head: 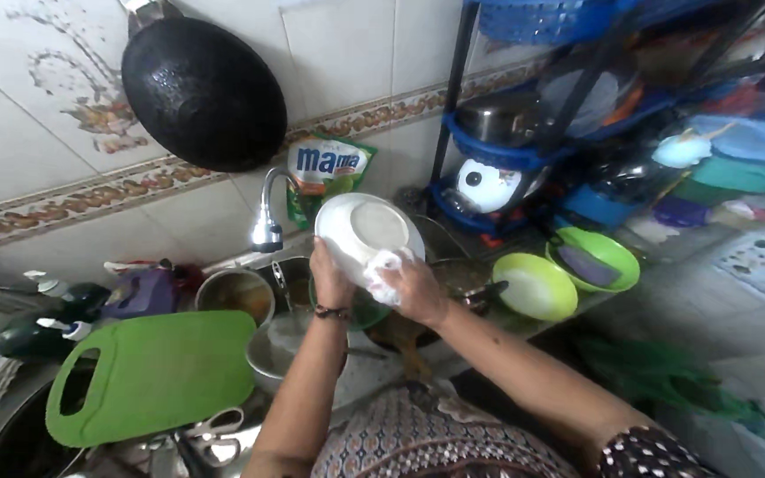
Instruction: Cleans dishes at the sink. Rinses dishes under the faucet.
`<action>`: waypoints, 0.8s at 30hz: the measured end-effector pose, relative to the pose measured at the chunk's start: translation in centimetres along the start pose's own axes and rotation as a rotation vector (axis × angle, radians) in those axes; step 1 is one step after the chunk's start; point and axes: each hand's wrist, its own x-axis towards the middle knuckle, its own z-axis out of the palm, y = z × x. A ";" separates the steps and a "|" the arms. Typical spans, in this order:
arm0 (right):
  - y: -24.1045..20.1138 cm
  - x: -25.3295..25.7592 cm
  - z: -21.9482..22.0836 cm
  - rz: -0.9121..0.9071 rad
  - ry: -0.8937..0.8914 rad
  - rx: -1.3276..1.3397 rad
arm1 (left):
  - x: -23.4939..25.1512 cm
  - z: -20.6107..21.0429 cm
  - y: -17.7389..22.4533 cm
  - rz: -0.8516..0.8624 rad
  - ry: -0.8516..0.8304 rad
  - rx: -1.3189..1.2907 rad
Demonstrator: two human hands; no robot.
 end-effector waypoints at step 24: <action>0.8 9.4 -1.3 0.148 -0.392 0.126 | -0.9 1.0 -0.4 0.102 -0.119 0.189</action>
